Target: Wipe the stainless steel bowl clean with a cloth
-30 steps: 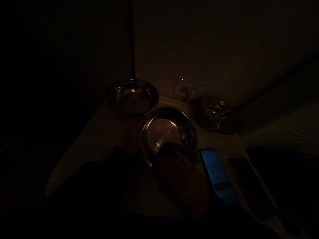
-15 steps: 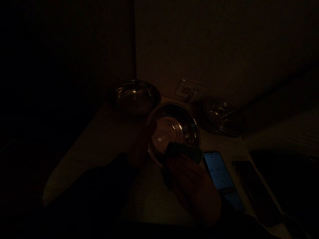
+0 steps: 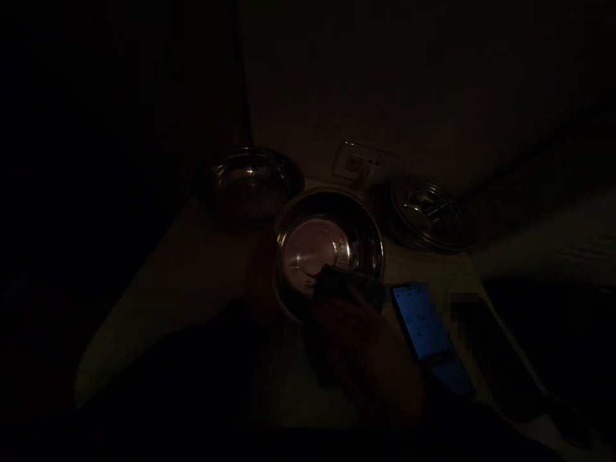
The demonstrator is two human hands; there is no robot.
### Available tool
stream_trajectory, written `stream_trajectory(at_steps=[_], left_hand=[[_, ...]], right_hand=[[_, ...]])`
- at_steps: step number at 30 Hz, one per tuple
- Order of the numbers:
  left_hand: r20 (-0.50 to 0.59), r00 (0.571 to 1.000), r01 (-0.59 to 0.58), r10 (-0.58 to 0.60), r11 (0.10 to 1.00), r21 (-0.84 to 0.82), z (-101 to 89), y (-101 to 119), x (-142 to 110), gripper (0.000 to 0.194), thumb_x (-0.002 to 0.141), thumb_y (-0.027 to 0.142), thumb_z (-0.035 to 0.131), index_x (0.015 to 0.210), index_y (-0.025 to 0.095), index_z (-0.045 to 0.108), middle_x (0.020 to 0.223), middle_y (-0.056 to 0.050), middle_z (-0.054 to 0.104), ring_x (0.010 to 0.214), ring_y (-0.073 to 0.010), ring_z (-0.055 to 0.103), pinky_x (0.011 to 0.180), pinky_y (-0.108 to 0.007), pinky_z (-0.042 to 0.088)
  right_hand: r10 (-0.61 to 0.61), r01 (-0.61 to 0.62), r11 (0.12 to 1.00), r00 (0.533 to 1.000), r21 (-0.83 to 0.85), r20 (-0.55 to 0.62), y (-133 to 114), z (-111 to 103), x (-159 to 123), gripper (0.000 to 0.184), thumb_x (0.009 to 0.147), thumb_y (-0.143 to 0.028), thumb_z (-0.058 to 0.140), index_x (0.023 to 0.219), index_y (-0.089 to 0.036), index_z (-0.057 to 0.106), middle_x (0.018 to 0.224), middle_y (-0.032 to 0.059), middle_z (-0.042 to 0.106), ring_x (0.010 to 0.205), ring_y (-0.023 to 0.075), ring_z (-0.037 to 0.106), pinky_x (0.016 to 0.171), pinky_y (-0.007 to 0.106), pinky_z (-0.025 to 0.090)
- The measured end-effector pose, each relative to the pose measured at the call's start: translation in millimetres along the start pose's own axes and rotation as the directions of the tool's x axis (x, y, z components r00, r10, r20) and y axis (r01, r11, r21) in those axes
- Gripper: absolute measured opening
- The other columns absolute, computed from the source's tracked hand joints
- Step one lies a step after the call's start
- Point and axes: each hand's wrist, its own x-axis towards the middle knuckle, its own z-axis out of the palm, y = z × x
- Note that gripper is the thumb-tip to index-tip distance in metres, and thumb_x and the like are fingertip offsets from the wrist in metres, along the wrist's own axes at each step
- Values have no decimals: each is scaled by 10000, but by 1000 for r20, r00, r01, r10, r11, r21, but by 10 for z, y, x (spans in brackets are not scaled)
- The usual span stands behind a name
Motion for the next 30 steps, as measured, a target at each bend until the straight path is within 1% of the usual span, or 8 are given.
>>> stream_trajectory(at_steps=[4,8,10,13,18,22,26,30], left_hand=[[-186,982,37,-12,991,129,-23,-40,-4,122,831,187,485,914,205,573,956,-33,659,1086,-254,558,1007,-425,391],[-19,999,-34,34,999,-5,-7,10,-12,147,834,165,473,922,208,583,957,-31,678,966,-219,622,916,-372,475],[19,1000,8,-7,999,-39,7,61,-14,151,836,150,464,897,208,590,947,-31,685,951,-215,632,899,-351,489],[-25,997,78,-79,996,-52,0,111,-14,256,886,140,344,920,197,591,988,-35,684,980,-207,626,922,-354,479],[-78,994,81,-70,985,152,-39,134,-5,101,787,131,553,873,171,589,1032,-58,666,1038,-268,589,982,-430,430],[-104,991,95,-84,990,103,-10,118,-12,156,817,102,489,902,190,587,1029,-48,671,1023,-236,600,975,-400,451],[-158,987,65,-38,984,166,-2,108,-14,135,758,108,573,856,201,577,992,-22,677,1050,-261,584,1010,-444,413],[-187,972,166,-143,980,112,6,244,-9,185,817,50,453,796,187,576,956,-17,695,1064,-231,587,1010,-410,422]], right_hand=[[84,-85,991,996,102,15,-115,28,94,293,871,-146,426,1115,-159,586,1069,71,679,1010,167,615,1085,451,277],[65,-68,997,996,41,65,33,-86,-50,323,838,-122,452,1123,-179,592,1121,60,664,1100,198,572,1065,526,268],[86,-88,996,993,19,87,58,-108,-62,319,835,-114,457,1105,-199,605,1128,50,663,1104,200,572,1052,531,287],[94,-99,993,992,58,80,-7,-64,26,304,853,-130,456,1110,-200,601,1114,47,668,1061,172,597,1065,476,295],[57,-62,997,995,52,85,-11,-62,46,330,845,-138,454,1141,-205,584,1118,50,664,1053,170,601,1070,488,281],[85,-88,995,992,34,95,30,-102,8,313,851,-130,451,1110,-218,604,1087,51,678,1046,180,605,1057,498,293],[100,-107,989,992,100,78,-38,-60,80,271,887,-162,442,1098,-229,599,1093,26,675,1012,149,618,1073,437,283],[100,-109,991,989,72,108,-18,-88,51,275,866,-154,465,1091,-228,604,1094,28,672,1012,162,615,1072,465,272]])
